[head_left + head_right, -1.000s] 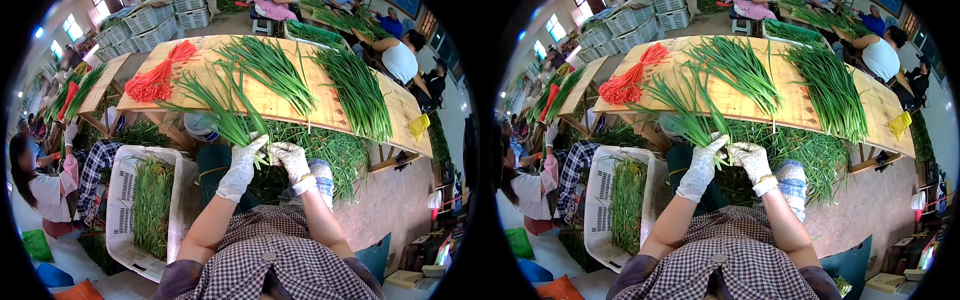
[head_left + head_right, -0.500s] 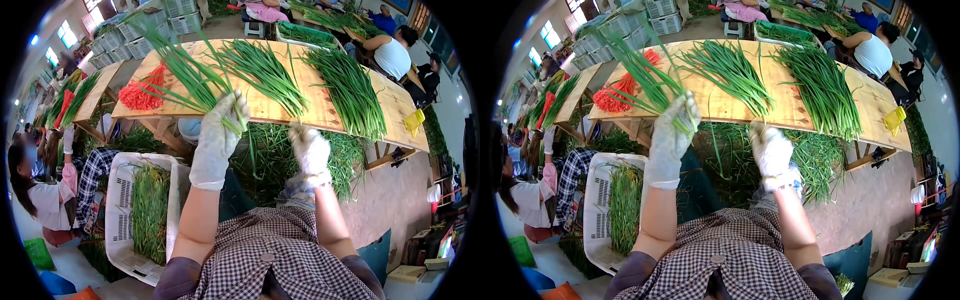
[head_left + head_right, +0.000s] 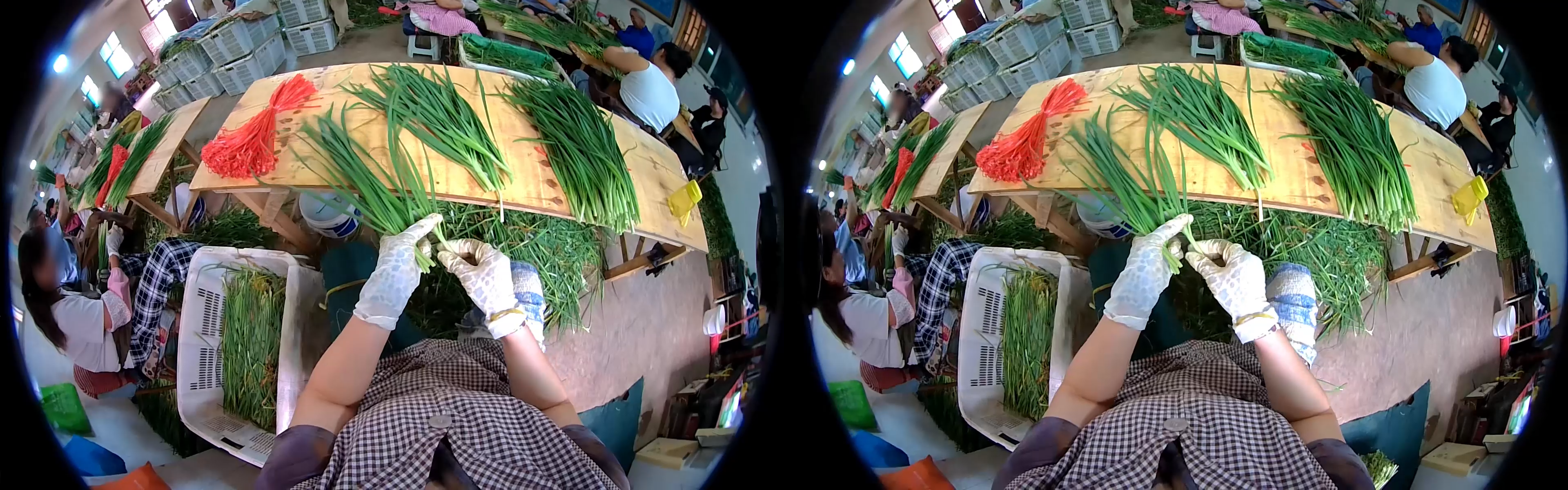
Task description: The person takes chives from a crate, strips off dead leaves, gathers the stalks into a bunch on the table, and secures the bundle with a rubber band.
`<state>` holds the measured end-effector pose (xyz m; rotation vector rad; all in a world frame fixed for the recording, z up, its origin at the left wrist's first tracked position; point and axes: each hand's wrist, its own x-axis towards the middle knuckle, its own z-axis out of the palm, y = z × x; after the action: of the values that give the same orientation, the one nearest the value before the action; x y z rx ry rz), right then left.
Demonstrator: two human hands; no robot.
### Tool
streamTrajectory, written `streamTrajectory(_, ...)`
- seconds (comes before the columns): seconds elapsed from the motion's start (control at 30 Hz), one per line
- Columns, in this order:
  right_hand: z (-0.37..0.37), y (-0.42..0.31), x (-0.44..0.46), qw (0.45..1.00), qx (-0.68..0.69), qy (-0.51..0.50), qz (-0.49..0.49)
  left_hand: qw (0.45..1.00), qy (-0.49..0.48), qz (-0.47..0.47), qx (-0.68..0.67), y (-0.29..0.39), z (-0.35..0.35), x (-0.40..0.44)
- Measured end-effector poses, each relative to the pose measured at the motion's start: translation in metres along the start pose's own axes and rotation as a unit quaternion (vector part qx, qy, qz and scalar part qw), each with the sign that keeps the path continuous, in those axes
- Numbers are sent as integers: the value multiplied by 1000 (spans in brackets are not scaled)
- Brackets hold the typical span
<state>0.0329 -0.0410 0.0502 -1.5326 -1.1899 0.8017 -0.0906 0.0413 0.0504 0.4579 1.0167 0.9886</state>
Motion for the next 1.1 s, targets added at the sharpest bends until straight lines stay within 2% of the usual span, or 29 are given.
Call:
streamTrajectory(0.07,7,13,8,994,104,1,16,1000,20,3,20,-10,0,-5)
streamTrajectory(0.1,8,9,11,985,153,-7,76,998,39,11,38,-14,2,-8)
streamTrajectory(0.13,8,12,13,982,181,0,45,996,85,0,5,-16,6,-10)
streamTrajectory(0.23,15,14,9,986,161,26,37,997,59,57,-8,-17,-2,-10)
streamTrajectory(0.3,14,24,7,999,-20,38,-10,995,49,81,9,-10,0,-15)
streamTrajectory(0.33,7,27,3,996,-93,4,-13,992,91,86,15,-8,-1,-11)
streamTrajectory(0.37,0,24,0,996,-93,5,-13,990,74,119,-4,-4,-6,-9)
streamTrajectory(0.4,-8,21,-1,960,-256,-111,14,987,55,152,-23,2,-11,-5)
streamTrajectory(0.43,-18,22,-3,883,-410,-224,43,989,12,143,-27,7,-19,0)
streamTrajectory(0.47,-26,49,0,877,-388,-281,42,989,7,147,-5,11,-21,4)
streamTrajectory(0.5,-21,67,0,940,-272,-197,56,990,5,139,-9,15,-18,-3)
streamTrajectory(0.53,-19,77,0,980,-151,-108,66,991,3,132,-13,21,-13,-11)
streamTrajectory(0.57,-18,58,2,988,76,-100,88,991,4,130,-14,19,-11,-13)
streamTrajectory(0.6,-21,20,2,970,178,-119,115,989,-24,145,-8,16,-7,-15)
streamTrajectory(0.67,-19,-13,5,943,275,-145,123,986,-54,158,23,11,2,-18)
streamTrajectory(0.7,-13,-12,9,952,256,-124,110,986,-38,162,28,7,7,-19)
streamTrajectory(0.73,-4,-4,10,977,191,-75,56,985,-20,166,33,3,9,-19)
streamTrajectory(0.77,-2,-9,7,1000,11,-14,-7,987,8,143,73,3,8,-21)
streamTrajectory(0.8,-1,-13,3,982,-169,47,-70,987,9,144,72,0,5,-19)
streamTrajectory(0.83,1,-9,0,982,-168,45,-70,990,28,120,74,-4,1,-13)
streamTrajectory(0.9,8,5,-2,958,-210,108,-164,994,34,87,60,-7,-5,-11)
streamTrajectory(0.93,9,9,-2,958,-210,108,-163,994,34,86,60,-8,-8,-10)
streamTrajectory(1.0,6,18,1,998,-62,20,21,996,8,76,42,-8,-11,-8)
streamTrajectory(1.03,4,23,5,993,106,-33,41,997,3,68,42,-9,-12,-8)
streamTrajectory(1.07,3,25,9,970,213,-86,85,997,2,68,42,-9,-13,-9)
streamTrajectory(1.1,-3,26,12,937,285,-125,159,996,-44,77,28,-9,-15,-9)
